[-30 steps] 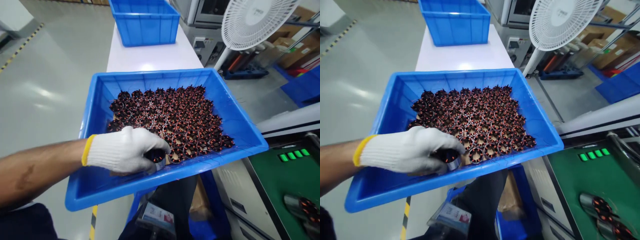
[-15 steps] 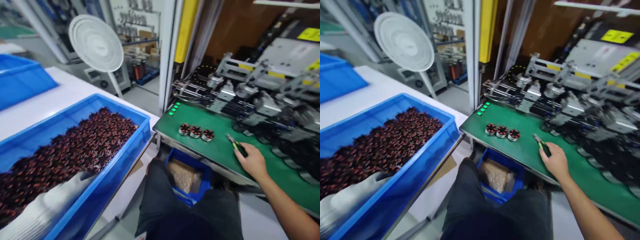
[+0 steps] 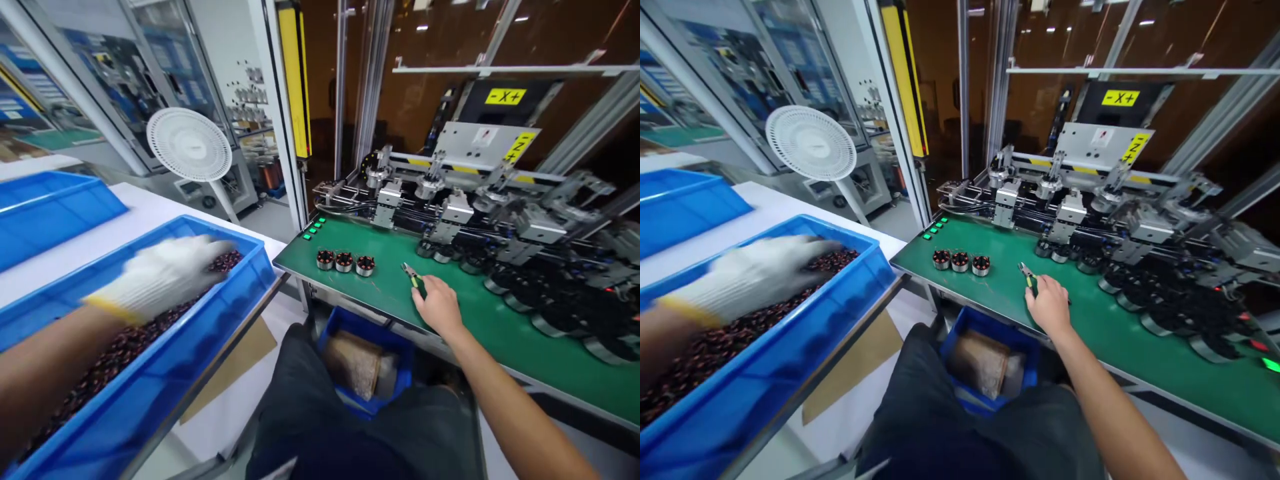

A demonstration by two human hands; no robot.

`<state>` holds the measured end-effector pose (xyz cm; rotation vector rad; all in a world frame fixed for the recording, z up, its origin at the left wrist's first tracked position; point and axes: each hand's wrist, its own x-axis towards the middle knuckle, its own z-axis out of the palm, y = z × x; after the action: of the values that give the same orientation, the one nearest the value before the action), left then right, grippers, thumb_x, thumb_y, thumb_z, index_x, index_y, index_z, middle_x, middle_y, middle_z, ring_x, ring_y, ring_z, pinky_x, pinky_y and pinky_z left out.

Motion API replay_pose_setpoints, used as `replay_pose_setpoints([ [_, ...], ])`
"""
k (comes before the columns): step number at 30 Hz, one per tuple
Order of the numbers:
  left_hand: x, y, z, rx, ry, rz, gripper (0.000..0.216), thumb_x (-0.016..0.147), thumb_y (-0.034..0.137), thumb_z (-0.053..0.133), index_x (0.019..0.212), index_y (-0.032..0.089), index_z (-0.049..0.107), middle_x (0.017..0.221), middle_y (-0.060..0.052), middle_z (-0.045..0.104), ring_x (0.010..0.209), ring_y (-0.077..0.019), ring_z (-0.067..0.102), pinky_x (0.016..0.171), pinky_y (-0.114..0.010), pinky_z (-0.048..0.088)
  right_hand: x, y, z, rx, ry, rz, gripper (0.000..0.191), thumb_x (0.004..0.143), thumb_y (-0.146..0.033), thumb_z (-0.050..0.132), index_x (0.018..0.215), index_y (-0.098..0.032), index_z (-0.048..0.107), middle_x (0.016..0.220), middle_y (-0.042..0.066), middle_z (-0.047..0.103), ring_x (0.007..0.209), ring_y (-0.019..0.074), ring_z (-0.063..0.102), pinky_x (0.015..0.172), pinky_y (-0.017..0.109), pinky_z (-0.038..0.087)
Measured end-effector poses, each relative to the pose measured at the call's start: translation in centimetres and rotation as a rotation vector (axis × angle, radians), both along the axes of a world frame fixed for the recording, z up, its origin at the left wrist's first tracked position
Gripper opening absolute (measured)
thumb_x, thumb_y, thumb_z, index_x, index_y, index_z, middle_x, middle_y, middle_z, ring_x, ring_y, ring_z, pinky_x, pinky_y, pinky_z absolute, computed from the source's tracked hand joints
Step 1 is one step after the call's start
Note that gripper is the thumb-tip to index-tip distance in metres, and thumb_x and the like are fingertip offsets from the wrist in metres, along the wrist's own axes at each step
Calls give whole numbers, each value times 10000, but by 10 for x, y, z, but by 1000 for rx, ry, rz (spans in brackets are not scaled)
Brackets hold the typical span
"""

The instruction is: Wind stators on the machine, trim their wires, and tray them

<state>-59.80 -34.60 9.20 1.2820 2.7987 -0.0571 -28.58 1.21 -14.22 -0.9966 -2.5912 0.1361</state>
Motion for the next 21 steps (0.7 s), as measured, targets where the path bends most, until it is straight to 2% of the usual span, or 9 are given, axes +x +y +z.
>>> replay_pose_setpoints([
  [2,3,50,-21,52,-221,1,646,827,456,665,1426,232,581,1301,-150,693,1183,-418,638,997,-554,483,0,1,0,2,-2,6,401,941,-330,490,1205,-101,686,1276,228,667,1173,360,610,982,505,487],
  [4,3,99,-55,98,-350,-37,914,633,395,830,1476,210,527,1328,-151,692,1172,-384,663,1001,-444,509,1,0,0,1,6,14,401,939,-326,499,1214,-102,684,1276,226,668,1173,357,612,979,500,490],
  [5,2,119,-74,128,-407,-56,994,606,373,844,1512,192,477,1360,-153,680,1185,-356,666,1000,-393,516,1,0,1,0,13,18,400,936,-326,503,1215,-103,684,1274,223,670,1174,355,613,978,497,492],
  [8,-5,155,-125,237,-555,-107,1131,607,354,836,1594,153,322,1400,-143,665,1247,-309,648,1039,-349,505,1,-2,0,-6,36,26,387,927,-325,518,1202,-114,691,1267,213,678,1176,351,617,976,490,497],
  [10,-12,163,-146,302,-638,-136,1157,598,338,837,1604,150,295,1386,-127,677,1262,-301,641,1074,-362,492,0,-2,-1,-9,55,21,379,917,-319,529,1188,-114,696,1259,215,679,1174,352,621,975,492,501],
  [13,-16,161,-154,397,-710,-145,1153,571,310,850,1588,153,328,1356,-121,689,1241,-306,650,1079,-392,500,0,0,3,-10,99,10,376,906,-324,544,1168,-105,701,1225,225,687,1162,362,631,970,511,510],
  [17,5,133,-137,561,-680,-129,1057,693,243,745,1615,177,232,1364,-103,657,1255,-266,631,1112,-399,483,1,-17,31,25,245,13,446,923,-422,590,1217,-96,673,1295,236,658,1267,383,582,1088,580,446],
  [19,28,111,-128,644,-633,-142,1008,747,227,717,1618,233,209,1388,-76,631,1276,-241,616,1141,-394,463,0,-43,57,7,411,140,461,938,-452,641,1260,-123,655,1302,207,664,1259,347,603,1104,543,461],
  [21,56,89,-123,751,-594,-205,978,774,267,761,1602,294,239,1372,-56,640,1230,-232,646,1099,-386,505,-5,-80,85,-112,538,370,451,931,-428,718,1282,-153,650,1247,167,697,1153,295,669,1024,465,542],
])
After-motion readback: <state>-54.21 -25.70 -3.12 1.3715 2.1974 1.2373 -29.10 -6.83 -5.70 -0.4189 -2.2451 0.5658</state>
